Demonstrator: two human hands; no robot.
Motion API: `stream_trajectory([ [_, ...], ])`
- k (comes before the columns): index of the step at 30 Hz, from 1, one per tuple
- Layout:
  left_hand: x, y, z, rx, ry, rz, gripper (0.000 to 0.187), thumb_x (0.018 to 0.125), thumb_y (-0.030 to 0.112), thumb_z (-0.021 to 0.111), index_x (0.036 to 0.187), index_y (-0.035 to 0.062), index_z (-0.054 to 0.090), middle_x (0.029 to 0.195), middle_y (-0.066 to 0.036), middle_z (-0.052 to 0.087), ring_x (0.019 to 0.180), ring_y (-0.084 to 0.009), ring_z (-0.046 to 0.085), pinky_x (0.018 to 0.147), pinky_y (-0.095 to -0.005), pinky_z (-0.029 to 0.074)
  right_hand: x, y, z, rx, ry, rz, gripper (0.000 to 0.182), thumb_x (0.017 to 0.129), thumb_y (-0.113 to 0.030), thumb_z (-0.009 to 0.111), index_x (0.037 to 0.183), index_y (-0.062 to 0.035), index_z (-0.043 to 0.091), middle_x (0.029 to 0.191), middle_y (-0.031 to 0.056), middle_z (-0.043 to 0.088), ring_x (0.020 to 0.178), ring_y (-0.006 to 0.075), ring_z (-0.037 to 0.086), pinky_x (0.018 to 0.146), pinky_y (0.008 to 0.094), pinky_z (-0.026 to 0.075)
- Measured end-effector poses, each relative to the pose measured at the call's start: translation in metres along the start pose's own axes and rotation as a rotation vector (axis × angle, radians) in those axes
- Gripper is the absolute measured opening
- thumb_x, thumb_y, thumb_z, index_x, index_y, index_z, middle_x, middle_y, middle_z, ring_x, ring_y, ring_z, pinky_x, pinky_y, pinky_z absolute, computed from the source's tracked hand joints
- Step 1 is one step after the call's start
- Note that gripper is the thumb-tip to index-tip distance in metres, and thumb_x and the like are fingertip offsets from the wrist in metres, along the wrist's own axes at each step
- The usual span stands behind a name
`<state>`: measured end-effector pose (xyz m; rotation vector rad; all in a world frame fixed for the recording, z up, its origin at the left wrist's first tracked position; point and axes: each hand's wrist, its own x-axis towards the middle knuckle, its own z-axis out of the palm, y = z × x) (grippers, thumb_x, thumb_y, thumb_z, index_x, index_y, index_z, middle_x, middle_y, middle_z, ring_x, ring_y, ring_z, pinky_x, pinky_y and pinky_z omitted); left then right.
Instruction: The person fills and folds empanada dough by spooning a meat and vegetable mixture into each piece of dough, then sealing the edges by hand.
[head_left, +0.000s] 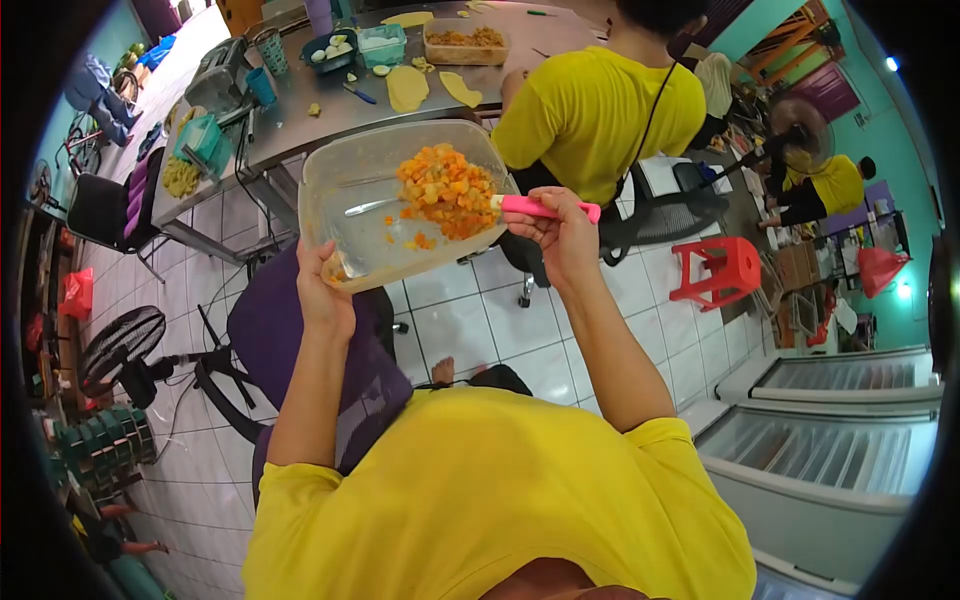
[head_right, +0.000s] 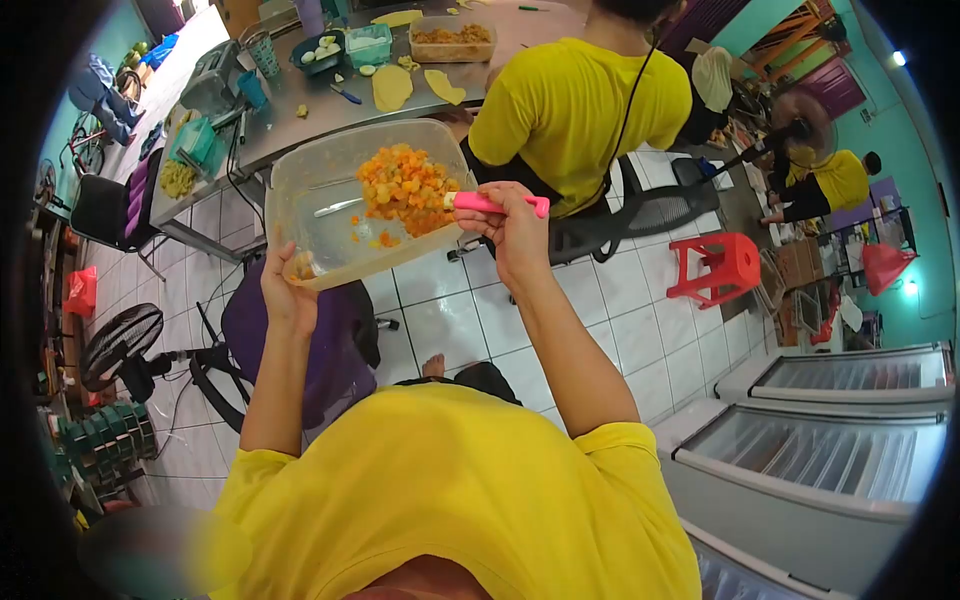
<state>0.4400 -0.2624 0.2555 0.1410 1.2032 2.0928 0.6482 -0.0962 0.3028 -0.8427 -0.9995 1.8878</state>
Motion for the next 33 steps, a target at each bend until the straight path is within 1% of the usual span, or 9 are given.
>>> stream_trajectory([
  [6,0.062,-0.022,0.021,-0.029,0.1,-0.021,0.045,0.082,0.015,0.047,0.126,0.0084,0.04,0.116,-0.006,0.051,0.101,-0.0199,0.053,0.082,-0.035,0.047,0.101,0.009,0.007,0.03,-0.071,0.111,0.015,0.082,-0.009,0.046,0.09,0.0026,0.05,0.078,0.0178,0.061,0.063,0.0249,0.064,0.059,0.0312,0.054],
  [9,0.09,-0.019,0.046,-0.141,0.123,0.041,0.053,0.079,0.013,0.05,0.129,0.0092,0.035,0.124,-0.007,0.044,0.115,-0.0212,0.042,0.096,-0.0358,0.035,0.153,0.01,0.025,0.004,-0.148,0.153,0.015,0.082,-0.009,0.045,0.09,0.0025,0.05,0.076,0.0186,0.061,0.063,0.0255,0.064,0.06,0.0325,0.054],
  [11,0.109,-0.03,0.043,-0.143,0.212,0.117,0.04,0.081,0.016,0.05,0.12,0.0082,0.043,0.11,-0.005,0.051,0.093,-0.0173,0.053,0.074,-0.0324,0.046,0.182,0.015,0.036,0.042,-0.2,0.174,0.016,0.082,-0.01,0.044,0.09,0.0029,0.05,0.078,0.0198,0.061,0.064,0.0264,0.064,0.061,0.0338,0.055],
  [12,0.112,-0.032,0.047,-0.144,0.242,0.126,0.04,0.081,0.016,0.05,0.12,0.0082,0.043,0.11,-0.005,0.051,0.093,-0.0173,0.053,0.074,-0.0324,0.046,0.195,0.018,0.041,0.056,-0.198,0.185,0.017,0.083,-0.011,0.043,0.091,0.0029,0.049,0.081,0.0204,0.06,0.067,0.0268,0.064,0.062,0.034,0.055],
  [14,0.12,-0.03,0.073,-0.117,0.318,0.226,0.059,0.077,0.013,0.051,0.133,0.0096,0.031,0.126,-0.009,0.04,0.118,-0.0228,0.039,0.098,-0.0362,0.031,0.219,0.023,0.051,0.069,-0.218,0.213,0.017,0.084,-0.011,0.043,0.092,0.0029,0.049,0.083,0.0204,0.06,0.068,0.0267,0.063,0.063,0.0338,0.055],
  [19,0.166,-0.036,0.08,-0.119,0.362,0.336,0.06,0.077,0.013,0.051,0.133,0.0091,0.03,0.127,-0.009,0.039,0.117,-0.0232,0.039,0.098,-0.0361,0.03,0.27,0.025,0.068,0.085,-0.221,0.255,0.017,0.085,-0.012,0.043,0.094,0.0016,0.047,0.085,0.0184,0.058,0.07,0.0258,0.063,0.064,0.0331,0.054],
  [25,0.25,-0.029,0.043,-0.066,0.357,0.286,0.059,0.079,0.016,0.052,0.133,0.0095,0.029,0.125,-0.009,0.043,0.114,-0.0237,0.042,0.095,-0.0377,0.034,0.337,0.045,0.101,0.222,-0.087,0.222,0.017,0.084,-0.014,0.045,0.092,0.0008,0.049,0.083,0.0168,0.058,0.069,0.0255,0.063,0.064,0.0337,0.054],
  [27,0.281,-0.016,0.037,-0.007,0.33,0.269,0.061,0.081,0.017,0.048,0.138,0.0131,0.026,0.122,-0.007,0.046,0.102,-0.02,0.05,0.084,-0.0344,0.043,0.367,0.061,0.114,0.286,0.032,0.216,0.018,0.084,-0.016,0.047,0.092,0.0001,0.05,0.083,0.0169,0.059,0.071,0.026,0.063,0.066,0.0346,0.053],
  [33,0.384,0.03,0.02,0.05,0.218,0.105,0.064,0.081,0.018,0.045,0.14,0.0141,0.021,0.135,-0.011,0.036,0.117,-0.0258,0.042,0.097,-0.0411,0.036,0.48,0.076,0.099,0.363,0.196,-0.013,0.018,0.084,-0.016,0.049,0.092,-0.0004,0.05,0.085,0.0156,0.061,0.071,0.0249,0.062,0.069,0.0336,0.052],
])
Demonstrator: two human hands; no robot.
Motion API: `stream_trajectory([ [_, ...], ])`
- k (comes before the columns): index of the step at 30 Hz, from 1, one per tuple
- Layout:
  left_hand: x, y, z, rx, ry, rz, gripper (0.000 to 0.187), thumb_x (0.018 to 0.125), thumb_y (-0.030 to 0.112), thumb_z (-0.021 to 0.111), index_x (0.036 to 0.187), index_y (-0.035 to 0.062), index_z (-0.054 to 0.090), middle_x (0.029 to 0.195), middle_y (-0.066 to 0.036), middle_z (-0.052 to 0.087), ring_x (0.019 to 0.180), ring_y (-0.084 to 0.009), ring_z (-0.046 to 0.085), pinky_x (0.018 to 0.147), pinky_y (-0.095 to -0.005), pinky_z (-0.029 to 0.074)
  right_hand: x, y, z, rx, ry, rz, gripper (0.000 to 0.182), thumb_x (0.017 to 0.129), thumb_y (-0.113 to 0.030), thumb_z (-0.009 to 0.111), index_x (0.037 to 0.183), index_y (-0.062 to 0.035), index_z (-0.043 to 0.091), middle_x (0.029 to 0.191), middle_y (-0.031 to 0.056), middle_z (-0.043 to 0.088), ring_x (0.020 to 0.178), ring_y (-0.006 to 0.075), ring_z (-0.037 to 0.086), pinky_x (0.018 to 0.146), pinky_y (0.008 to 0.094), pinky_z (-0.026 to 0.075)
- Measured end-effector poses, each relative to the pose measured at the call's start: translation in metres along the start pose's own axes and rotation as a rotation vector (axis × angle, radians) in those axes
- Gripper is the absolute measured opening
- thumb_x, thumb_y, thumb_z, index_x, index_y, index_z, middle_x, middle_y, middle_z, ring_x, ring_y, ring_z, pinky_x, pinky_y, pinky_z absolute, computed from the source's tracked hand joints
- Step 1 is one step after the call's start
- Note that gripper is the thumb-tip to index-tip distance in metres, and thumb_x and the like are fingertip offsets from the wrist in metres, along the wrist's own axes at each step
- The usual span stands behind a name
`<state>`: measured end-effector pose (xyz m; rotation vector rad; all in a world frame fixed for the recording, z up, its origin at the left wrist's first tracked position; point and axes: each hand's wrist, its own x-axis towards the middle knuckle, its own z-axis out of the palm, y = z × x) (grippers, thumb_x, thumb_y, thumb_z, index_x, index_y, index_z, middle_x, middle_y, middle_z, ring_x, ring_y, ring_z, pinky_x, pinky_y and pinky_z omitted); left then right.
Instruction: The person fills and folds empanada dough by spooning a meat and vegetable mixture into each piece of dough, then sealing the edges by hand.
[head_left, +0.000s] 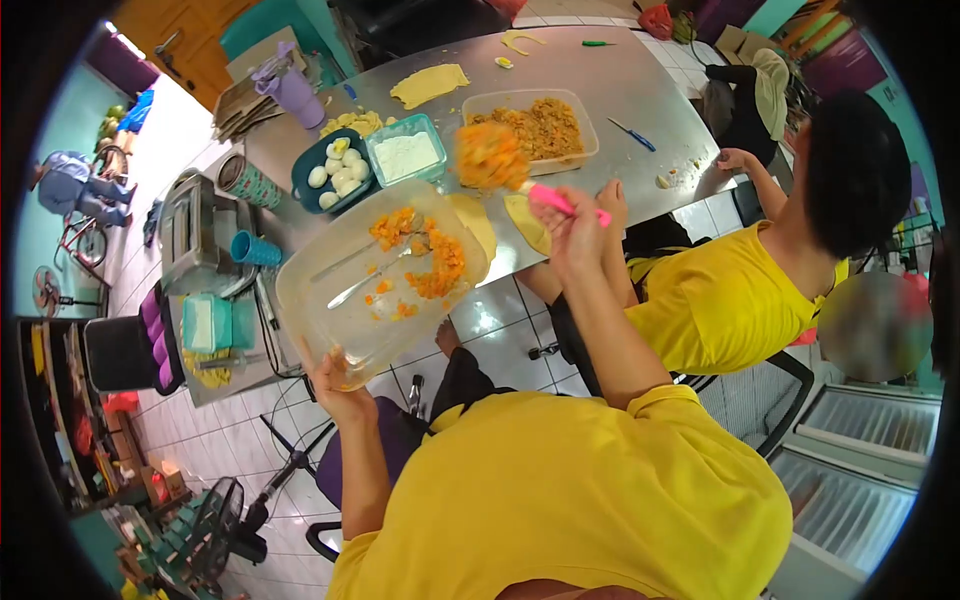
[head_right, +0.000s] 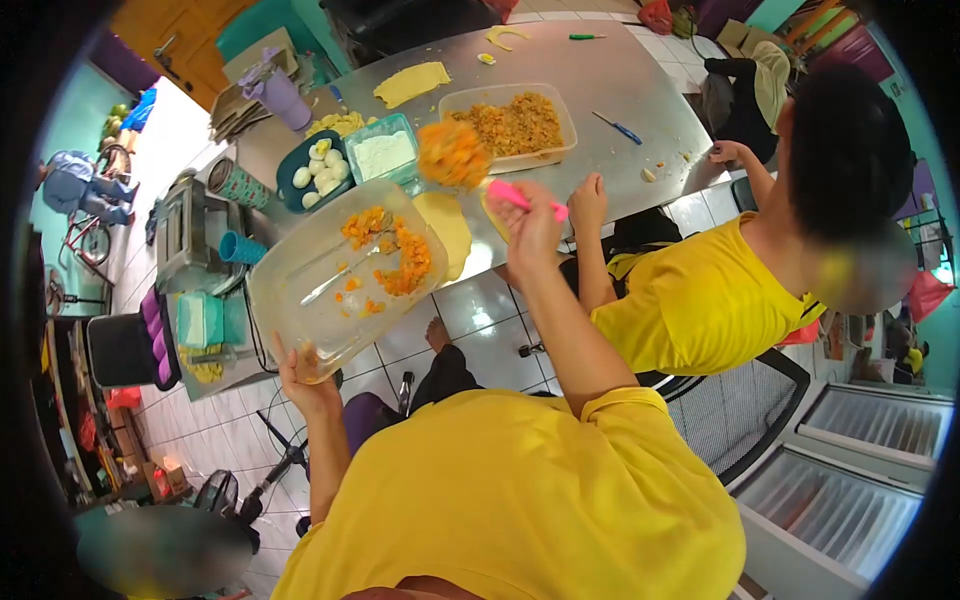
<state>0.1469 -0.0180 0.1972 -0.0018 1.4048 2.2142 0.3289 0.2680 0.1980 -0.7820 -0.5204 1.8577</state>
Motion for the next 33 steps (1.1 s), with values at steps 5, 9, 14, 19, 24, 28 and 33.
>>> stream_trajectory([
  [5,0.057,0.029,0.028,-0.021,-0.095,-0.063,0.061,0.081,0.019,0.046,0.139,0.0145,0.025,0.129,-0.011,0.042,0.111,-0.0239,0.046,0.095,-0.04,0.037,0.098,0.002,-0.01,-1.215,0.021,-1.042,0.013,0.08,-0.011,0.052,0.09,-0.0028,0.051,0.083,0.017,0.057,0.077,0.0309,0.059,0.068,0.0388,0.049],
  [9,0.09,0.032,0.045,0.024,-0.096,-0.098,0.06,0.082,0.02,0.046,0.139,0.0152,0.026,0.125,-0.01,0.046,0.109,-0.0223,0.048,0.093,-0.0391,0.037,0.152,0.021,-0.041,-1.801,-0.252,-0.783,0.017,0.073,-0.004,0.057,0.09,-0.0036,0.053,0.095,0.0225,0.053,0.084,0.0389,0.054,0.071,0.0401,0.047],
  [14,0.113,0.023,0.068,0.089,-0.112,-0.09,0.06,0.082,0.02,0.047,0.138,0.0168,0.027,0.118,-0.009,0.051,0.105,-0.0209,0.05,0.09,-0.0369,0.039,0.117,0.003,-0.02,-1.49,-0.195,-0.971,0.013,0.076,-0.007,0.055,0.088,-0.0052,0.053,0.083,0.0175,0.052,0.079,0.0367,0.055,0.067,0.0433,0.046],
  [19,0.12,0.011,0.111,0.132,-0.055,-0.099,0.062,0.079,0.021,0.049,0.137,0.0182,0.028,0.107,-0.005,0.053,0.097,-0.0178,0.049,0.083,-0.0346,0.039,0.163,0.013,-0.048,-1.416,-0.113,-0.798,0.007,0.079,-0.008,0.054,0.085,-0.0051,0.054,0.082,0.0169,0.053,0.076,0.0368,0.055,0.066,0.043,0.046],
  [24,0.128,-0.006,0.129,0.166,-0.017,-0.107,0.062,0.08,0.022,0.049,0.138,0.021,0.028,0.1,-0.004,0.055,0.089,-0.0163,0.05,0.08,-0.0345,0.041,0.192,-0.032,-0.047,-1.602,-0.014,-0.762,0.007,0.078,-0.01,0.055,0.082,-0.0053,0.054,0.083,0.0171,0.054,0.076,0.0369,0.055,0.066,0.0437,0.045],
  [28,0.132,-0.015,0.145,0.239,-0.025,-0.087,0.059,0.076,0.022,0.052,0.133,0.0191,0.033,0.101,-0.002,0.052,0.087,-0.0131,0.046,0.078,-0.0315,0.038,0.189,-0.004,-0.061,-1.674,-0.179,-0.685,0.009,0.078,-0.01,0.055,0.085,-0.0056,0.056,0.088,0.0187,0.055,0.082,0.0378,0.055,0.071,0.0438,0.045],
  [33,0.13,-0.009,0.166,0.286,-0.049,-0.024,0.061,0.073,0.021,0.055,0.13,0.0142,0.034,0.113,-0.003,0.047,0.097,-0.015,0.045,0.084,-0.0321,0.036,0.169,-0.024,-0.077,-1.717,-0.191,-0.712,0.033,0.073,0.001,0.056,0.105,-0.0074,0.057,0.111,0.0181,0.053,0.1,0.0364,0.05,0.083,0.0399,0.043],
])
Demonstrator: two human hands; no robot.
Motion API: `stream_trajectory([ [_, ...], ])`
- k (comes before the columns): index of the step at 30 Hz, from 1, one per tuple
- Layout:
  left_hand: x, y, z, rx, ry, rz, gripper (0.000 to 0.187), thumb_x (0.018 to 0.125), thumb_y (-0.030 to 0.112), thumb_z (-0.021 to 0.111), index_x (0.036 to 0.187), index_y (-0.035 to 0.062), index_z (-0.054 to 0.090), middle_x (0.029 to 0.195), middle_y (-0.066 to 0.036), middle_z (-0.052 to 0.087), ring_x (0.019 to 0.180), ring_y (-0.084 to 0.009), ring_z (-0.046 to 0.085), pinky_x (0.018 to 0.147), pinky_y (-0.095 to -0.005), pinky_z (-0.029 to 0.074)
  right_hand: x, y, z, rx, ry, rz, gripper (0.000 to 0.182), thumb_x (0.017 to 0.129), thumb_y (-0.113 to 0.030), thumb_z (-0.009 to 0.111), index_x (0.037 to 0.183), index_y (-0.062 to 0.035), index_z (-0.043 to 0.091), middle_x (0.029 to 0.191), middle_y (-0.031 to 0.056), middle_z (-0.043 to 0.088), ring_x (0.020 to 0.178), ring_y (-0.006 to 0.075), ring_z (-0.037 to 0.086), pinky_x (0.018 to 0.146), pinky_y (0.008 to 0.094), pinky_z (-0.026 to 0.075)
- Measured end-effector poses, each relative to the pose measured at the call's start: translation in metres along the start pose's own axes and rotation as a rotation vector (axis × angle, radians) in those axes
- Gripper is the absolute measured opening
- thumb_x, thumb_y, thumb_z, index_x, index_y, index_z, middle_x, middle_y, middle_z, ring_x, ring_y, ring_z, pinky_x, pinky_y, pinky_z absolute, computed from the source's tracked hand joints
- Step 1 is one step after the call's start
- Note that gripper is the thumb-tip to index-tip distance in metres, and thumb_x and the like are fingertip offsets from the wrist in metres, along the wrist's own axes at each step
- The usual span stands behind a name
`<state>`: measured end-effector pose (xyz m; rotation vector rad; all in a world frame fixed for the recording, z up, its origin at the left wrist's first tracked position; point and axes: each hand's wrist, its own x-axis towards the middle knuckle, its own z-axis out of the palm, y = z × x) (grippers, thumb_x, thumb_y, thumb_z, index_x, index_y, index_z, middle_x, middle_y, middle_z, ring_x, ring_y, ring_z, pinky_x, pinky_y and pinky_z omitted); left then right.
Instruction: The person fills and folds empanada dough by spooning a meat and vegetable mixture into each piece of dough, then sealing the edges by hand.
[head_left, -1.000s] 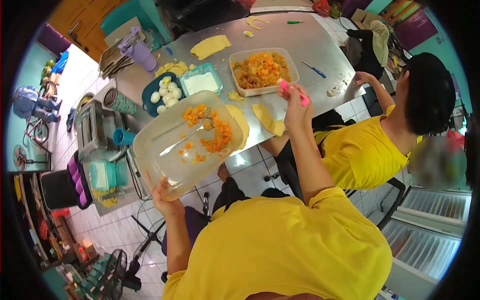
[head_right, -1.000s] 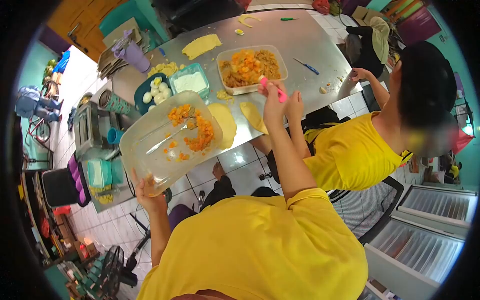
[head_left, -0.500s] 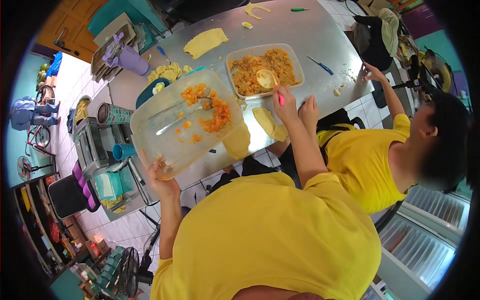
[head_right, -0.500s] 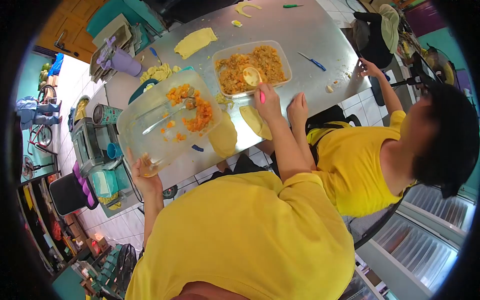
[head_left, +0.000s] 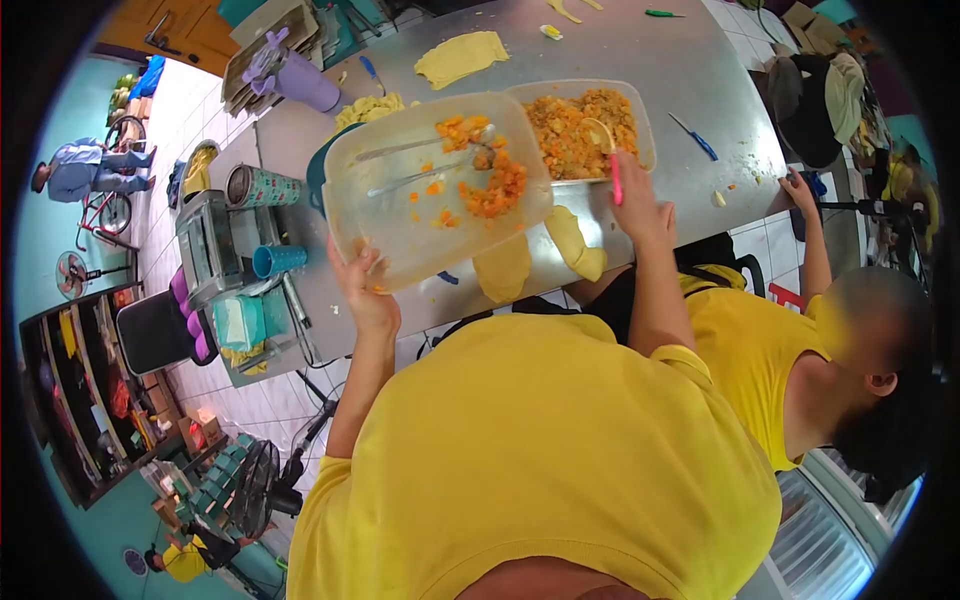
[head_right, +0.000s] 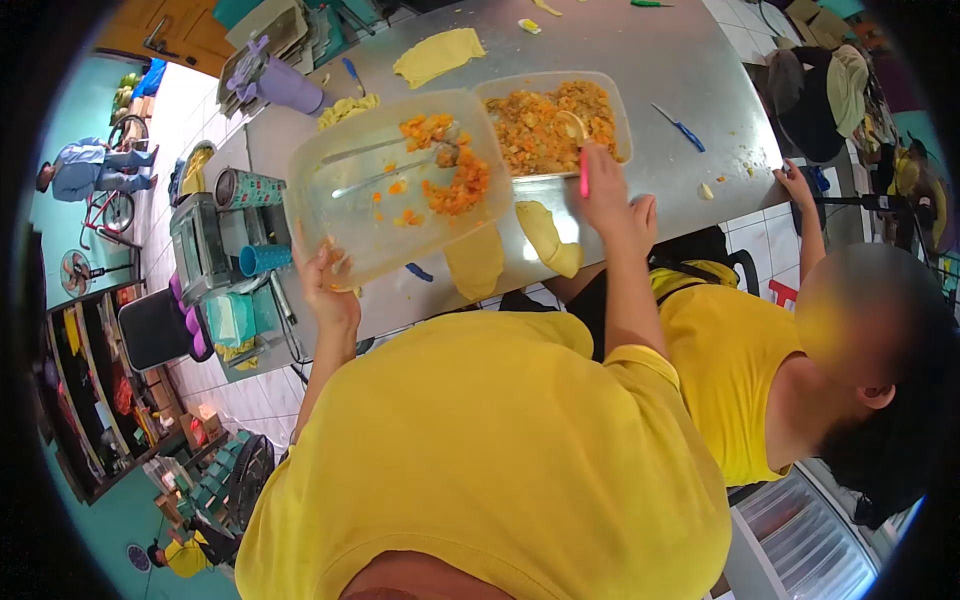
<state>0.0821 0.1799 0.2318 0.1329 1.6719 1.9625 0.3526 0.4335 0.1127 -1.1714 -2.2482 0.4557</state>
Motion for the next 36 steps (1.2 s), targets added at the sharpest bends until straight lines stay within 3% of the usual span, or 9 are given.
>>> stream_trajectory([
  [4,0.004,0.007,-0.001,-0.011,-0.116,0.055,0.066,0.072,0.02,0.054,0.133,0.0093,0.029,0.124,-0.008,0.043,0.112,-0.0205,0.042,0.093,-0.0334,0.033,0.025,-0.065,-0.056,-0.137,0.002,0.05,0.046,0.067,0.007,0.057,0.11,-0.0066,0.056,0.116,0.0153,0.052,0.108,0.033,0.046,0.091,0.0385,0.039],
  [8,-0.002,0.009,0.004,-0.046,-0.17,0.037,0.068,0.073,0.017,0.052,0.135,0.0083,0.027,0.128,-0.009,0.04,0.116,-0.0213,0.04,0.096,-0.034,0.032,0.057,-0.168,0.005,0.284,-0.138,-0.514,0.044,0.065,0.002,0.06,0.108,-0.0041,0.056,0.109,0.0135,0.055,0.103,0.0302,0.049,0.085,0.0364,0.041],
  [10,-0.009,0.013,0.006,-0.044,-0.183,0.029,0.067,0.073,0.017,0.051,0.135,0.008,0.027,0.128,-0.009,0.04,0.116,-0.0215,0.04,0.096,-0.034,0.032,0.058,-0.204,0.033,0.051,-0.142,-0.627,0.044,0.066,0.002,0.058,0.11,-0.0008,0.053,0.101,0.0134,0.056,0.098,0.0289,0.051,0.079,0.0367,0.042],
  [17,-0.011,0.017,0.005,0.036,-0.25,0.038,0.065,0.075,0.015,0.051,0.135,0.0075,0.027,0.129,-0.01,0.039,0.117,-0.0212,0.039,0.097,-0.0331,0.03,0.077,-0.207,0.07,-0.042,-0.3,-0.57,0.028,0.07,-0.002,0.058,0.097,-0.0006,0.054,0.091,0.0134,0.057,0.089,0.0289,0.053,0.077,0.0426,0.043],
  [22,0.011,0.014,0.024,0.021,-0.261,0.119,0.065,0.074,0.012,0.052,0.135,0.0068,0.029,0.13,-0.011,0.037,0.118,-0.0227,0.038,0.098,-0.0334,0.029,0.098,-0.2,0.03,0.149,-0.361,-0.195,0.024,0.07,0.0,0.056,0.093,0.0029,0.057,0.096,0.0188,0.058,0.095,0.0335,0.055,0.081,0.0411,0.044],
  [25,0.033,0.012,0.042,0.095,-0.282,0.246,0.066,0.073,0.011,0.054,0.134,0.0048,0.03,0.124,-0.013,0.039,0.117,-0.0244,0.038,0.099,-0.0334,0.029,0.106,-0.174,-0.015,0.188,-0.208,-0.194,0.014,0.077,-0.003,0.052,0.089,0.0019,0.057,0.086,0.0147,0.062,0.074,0.0302,0.061,0.068,0.0369,0.05],
  [27,0.051,0.013,0.06,0.154,-0.306,0.307,0.067,0.072,0.011,0.056,0.134,0.0034,0.031,0.121,-0.014,0.041,0.117,-0.0253,0.038,0.099,-0.0333,0.029,0.106,-0.151,-0.034,0.864,-0.076,0.272,0.011,0.08,-0.001,0.052,0.088,0.0032,0.057,0.081,0.0142,0.061,0.068,0.0245,0.063,0.063,0.032,0.053],
  [30,0.077,0.009,0.084,0.486,-0.384,0.755,0.067,0.071,0.014,0.058,0.133,0.004,0.033,0.112,-0.018,0.042,0.106,-0.028,0.042,0.093,-0.036,0.033,0.097,-0.116,-0.033,1.276,0.162,0.44,0.009,0.081,0.0,0.051,0.088,0.0043,0.055,0.081,0.0146,0.059,0.07,0.0219,0.063,0.062,0.0285,0.055],
  [36,0.096,0.012,0.133,0.696,-0.345,0.981,0.066,0.07,0.018,0.06,0.131,0.0053,0.037,0.103,-0.02,0.045,0.095,-0.0316,0.044,0.089,-0.0373,0.034,0.055,-0.079,-0.033,1.462,0.504,0.6,0.011,0.08,-0.001,0.053,0.089,0.0044,0.05,0.075,0.0147,0.058,0.063,0.0237,0.062,0.058,0.031,0.055],
])
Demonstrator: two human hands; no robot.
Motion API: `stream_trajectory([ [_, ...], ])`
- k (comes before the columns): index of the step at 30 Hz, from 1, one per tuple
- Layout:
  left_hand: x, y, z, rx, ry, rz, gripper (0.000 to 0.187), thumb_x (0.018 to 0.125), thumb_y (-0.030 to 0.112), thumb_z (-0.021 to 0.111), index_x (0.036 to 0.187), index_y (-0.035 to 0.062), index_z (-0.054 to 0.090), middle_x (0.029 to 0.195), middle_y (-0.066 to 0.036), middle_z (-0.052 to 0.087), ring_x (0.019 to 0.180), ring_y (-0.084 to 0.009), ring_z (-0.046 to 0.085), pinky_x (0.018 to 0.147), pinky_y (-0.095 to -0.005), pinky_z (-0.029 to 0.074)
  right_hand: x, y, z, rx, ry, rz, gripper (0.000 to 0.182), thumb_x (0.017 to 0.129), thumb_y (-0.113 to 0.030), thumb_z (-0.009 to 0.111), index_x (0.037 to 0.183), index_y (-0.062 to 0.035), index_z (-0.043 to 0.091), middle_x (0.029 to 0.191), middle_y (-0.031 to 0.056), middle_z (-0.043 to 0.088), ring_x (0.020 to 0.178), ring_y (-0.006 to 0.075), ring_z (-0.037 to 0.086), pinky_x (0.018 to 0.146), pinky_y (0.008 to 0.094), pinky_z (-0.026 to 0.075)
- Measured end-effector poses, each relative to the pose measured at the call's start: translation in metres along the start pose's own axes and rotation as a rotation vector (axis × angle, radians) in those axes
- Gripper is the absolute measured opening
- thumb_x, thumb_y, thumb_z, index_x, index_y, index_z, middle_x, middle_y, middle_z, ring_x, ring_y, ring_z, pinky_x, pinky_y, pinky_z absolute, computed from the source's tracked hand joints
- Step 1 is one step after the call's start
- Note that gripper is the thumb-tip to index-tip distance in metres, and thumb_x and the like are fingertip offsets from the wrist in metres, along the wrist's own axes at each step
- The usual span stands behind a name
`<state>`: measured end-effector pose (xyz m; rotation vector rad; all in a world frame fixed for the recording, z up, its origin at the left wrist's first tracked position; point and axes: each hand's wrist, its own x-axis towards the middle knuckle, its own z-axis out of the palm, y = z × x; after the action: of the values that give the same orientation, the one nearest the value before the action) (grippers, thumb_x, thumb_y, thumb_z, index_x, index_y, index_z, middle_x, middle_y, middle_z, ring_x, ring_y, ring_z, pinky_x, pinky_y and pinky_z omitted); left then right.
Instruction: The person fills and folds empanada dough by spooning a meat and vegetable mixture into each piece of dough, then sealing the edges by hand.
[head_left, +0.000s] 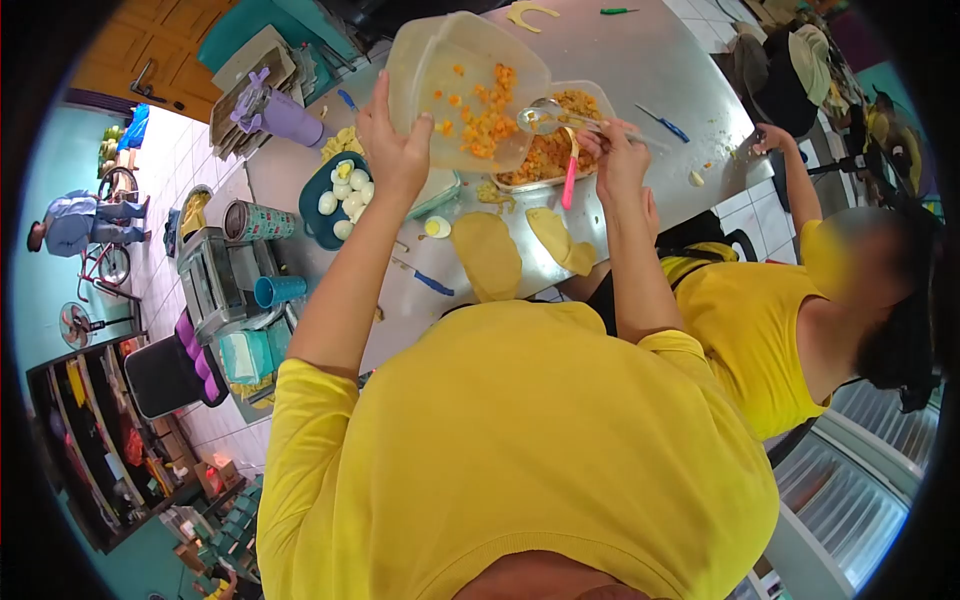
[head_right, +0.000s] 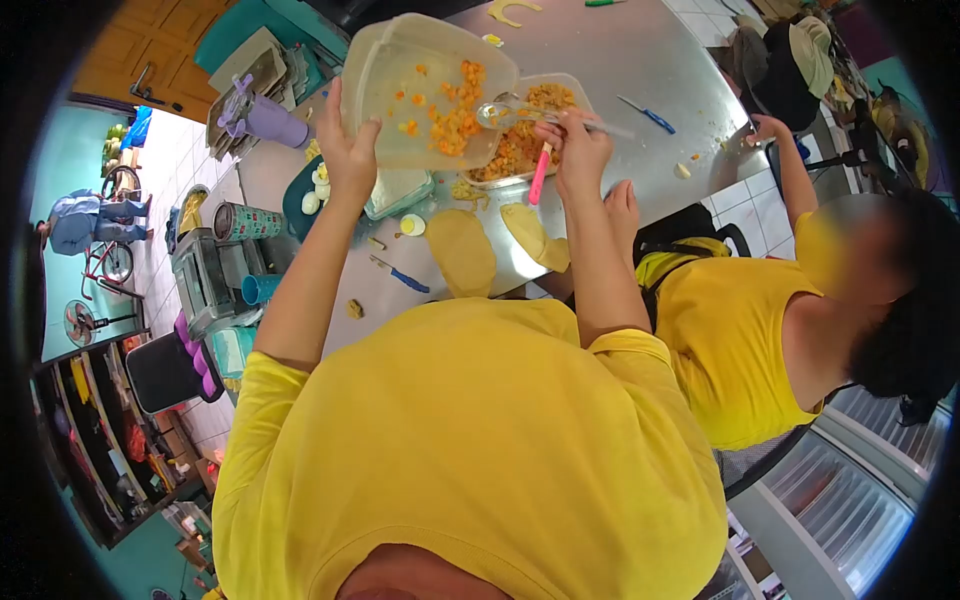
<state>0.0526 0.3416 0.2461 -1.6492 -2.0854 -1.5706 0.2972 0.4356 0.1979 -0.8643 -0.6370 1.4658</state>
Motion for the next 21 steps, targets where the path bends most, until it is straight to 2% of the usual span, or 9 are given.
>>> stream_trajectory([
  [1,0.006,-0.009,0.006,0.003,-0.008,-0.002,0.066,0.07,0.018,0.06,0.131,0.0053,0.037,0.103,-0.02,0.045,0.095,-0.0316,0.044,0.089,-0.0373,0.034,-0.005,0.001,-0.007,0.001,0.007,0.005,0.011,0.08,-0.001,0.053,0.089,0.0044,0.05,0.075,0.0147,0.058,0.063,0.0237,0.062,0.058,0.031,0.055],
  [3,0.012,-0.03,0.013,-0.234,0.021,-0.193,0.067,0.07,0.018,0.06,0.131,0.0031,0.036,0.108,-0.021,0.047,0.1,-0.0304,0.045,0.091,-0.0356,0.034,-0.023,0.002,-0.024,0.163,0.001,0.18,0.01,0.081,-0.003,0.052,0.088,0.0039,0.049,0.079,0.0159,0.058,0.062,0.0235,0.062,0.06,0.033,0.055],
  [6,0.021,-0.032,0.014,-0.458,0.068,-0.309,0.067,0.07,0.017,0.058,0.13,0.0,0.035,0.117,-0.02,0.047,0.108,-0.0274,0.045,0.093,-0.0325,0.033,-0.056,0.02,-0.045,0.124,-0.086,0.337,0.009,0.081,-0.004,0.052,0.086,0.0035,0.05,0.082,0.0172,0.058,0.067,0.0232,0.062,0.064,0.0339,0.055],
  [9,0.022,-0.026,0.013,-0.59,0.079,-0.451,0.065,0.07,0.015,0.057,0.129,-0.0024,0.036,0.126,-0.017,0.043,0.113,-0.0242,0.044,0.095,-0.0302,0.032,-0.098,0.053,-0.049,-0.019,-0.073,0.355,0.01,0.083,-0.005,0.053,0.088,0.0035,0.052,0.084,0.0154,0.058,0.072,0.0214,0.062,0.068,0.0324,0.054],
  [12,0.022,-0.034,0.013,-0.622,0.102,-0.55,0.063,0.07,0.014,0.057,0.128,-0.0019,0.037,0.126,-0.016,0.044,0.113,-0.0236,0.043,0.095,-0.0296,0.032,-0.11,0.1,-0.054,-0.15,-0.114,0.282,0.013,0.085,-0.008,0.053,0.093,0.0028,0.055,0.086,0.0117,0.058,0.077,0.0187,0.06,0.072,0.0306,0.052],
  [15,0.02,-0.038,0.012,-0.649,0.093,-0.566,0.062,0.071,0.013,0.056,0.128,-0.0013,0.037,0.127,-0.015,0.043,0.113,-0.0236,0.043,0.096,-0.0294,0.031,-0.094,0.145,-0.055,-0.246,-0.218,0.242,0.016,0.085,-0.009,0.054,0.096,0.0021,0.056,0.089,0.0091,0.057,0.077,0.0173,0.059,0.074,0.0291,0.05],
  [17,0.019,-0.036,0.011,-0.628,0.086,-0.563,0.062,0.071,0.013,0.055,0.129,-0.0012,0.037,0.128,-0.015,0.043,0.114,-0.0238,0.042,0.096,-0.0295,0.031,-0.09,0.161,-0.046,-0.141,-0.153,0.321,0.014,0.085,-0.006,0.055,0.096,0.0017,0.056,0.088,0.0077,0.057,0.077,0.0173,0.058,0.075,0.0288,0.049],
  [19,0.018,-0.034,0.011,-0.615,0.07,-0.555,0.062,0.071,0.012,0.054,0.129,-0.001,0.037,0.128,-0.016,0.042,0.114,-0.0239,0.042,0.096,-0.0297,0.031,-0.089,0.181,-0.052,0.086,0.096,0.474,0.016,0.084,-0.004,0.054,0.099,0.0007,0.054,0.086,0.0081,0.056,0.08,0.0188,0.059,0.074,0.0288,0.051],
  [21,0.015,-0.03,0.012,-0.597,0.054,-0.511,0.062,0.071,0.012,0.054,0.129,-0.0014,0.036,0.129,-0.017,0.04,0.116,-0.0249,0.041,0.098,-0.0308,0.03,-0.09,0.189,-0.07,0.027,0.044,0.569,0.013,0.083,-0.004,0.055,0.095,-0.0002,0.055,0.085,0.0078,0.056,0.077,0.0185,0.059,0.073,0.029,0.051],
])
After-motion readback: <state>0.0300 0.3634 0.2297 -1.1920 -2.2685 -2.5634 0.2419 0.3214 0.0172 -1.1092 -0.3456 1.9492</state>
